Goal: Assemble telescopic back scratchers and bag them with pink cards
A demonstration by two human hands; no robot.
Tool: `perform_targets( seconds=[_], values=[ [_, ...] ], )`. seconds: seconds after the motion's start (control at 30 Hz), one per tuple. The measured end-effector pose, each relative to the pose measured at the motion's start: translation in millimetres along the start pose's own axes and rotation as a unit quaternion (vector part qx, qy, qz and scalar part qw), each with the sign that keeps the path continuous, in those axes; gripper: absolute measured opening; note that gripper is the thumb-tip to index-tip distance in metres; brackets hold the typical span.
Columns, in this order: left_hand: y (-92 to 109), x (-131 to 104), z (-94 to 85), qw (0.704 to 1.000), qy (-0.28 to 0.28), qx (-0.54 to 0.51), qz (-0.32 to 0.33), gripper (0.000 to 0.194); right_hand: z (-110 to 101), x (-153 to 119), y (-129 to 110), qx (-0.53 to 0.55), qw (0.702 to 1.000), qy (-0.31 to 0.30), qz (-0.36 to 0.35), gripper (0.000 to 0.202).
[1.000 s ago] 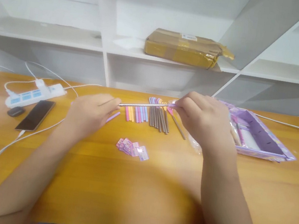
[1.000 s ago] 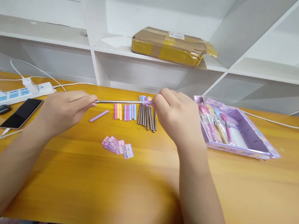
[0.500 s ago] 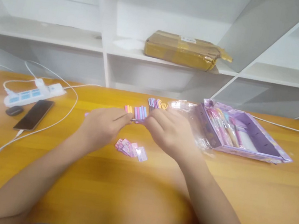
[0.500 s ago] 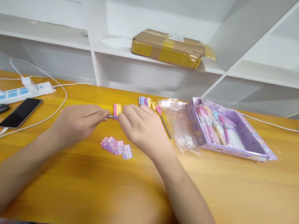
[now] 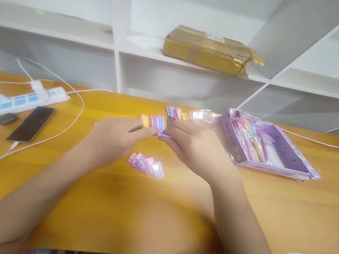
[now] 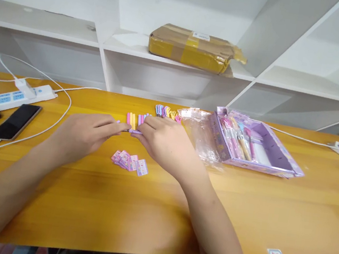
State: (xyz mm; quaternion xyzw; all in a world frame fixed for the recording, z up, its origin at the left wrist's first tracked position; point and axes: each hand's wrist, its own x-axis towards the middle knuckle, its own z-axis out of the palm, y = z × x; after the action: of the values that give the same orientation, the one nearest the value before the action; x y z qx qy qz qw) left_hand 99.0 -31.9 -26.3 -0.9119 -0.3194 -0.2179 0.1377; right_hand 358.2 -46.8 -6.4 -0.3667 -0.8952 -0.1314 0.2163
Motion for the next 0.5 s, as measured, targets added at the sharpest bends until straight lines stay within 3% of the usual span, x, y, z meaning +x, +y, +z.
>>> perform_targets(
  seconds=[0.27,0.5],
  values=[
    [-11,1,-7.7,0.999,0.023,-0.013,-0.030,0.023,11,4,-5,-0.028,0.997,0.071,-0.003,0.020],
    [-1,3,-23.9,0.997,0.053,0.052,-0.007,0.024,6,5,-6,-0.072,0.983,0.166,-0.034,0.015]
  ],
)
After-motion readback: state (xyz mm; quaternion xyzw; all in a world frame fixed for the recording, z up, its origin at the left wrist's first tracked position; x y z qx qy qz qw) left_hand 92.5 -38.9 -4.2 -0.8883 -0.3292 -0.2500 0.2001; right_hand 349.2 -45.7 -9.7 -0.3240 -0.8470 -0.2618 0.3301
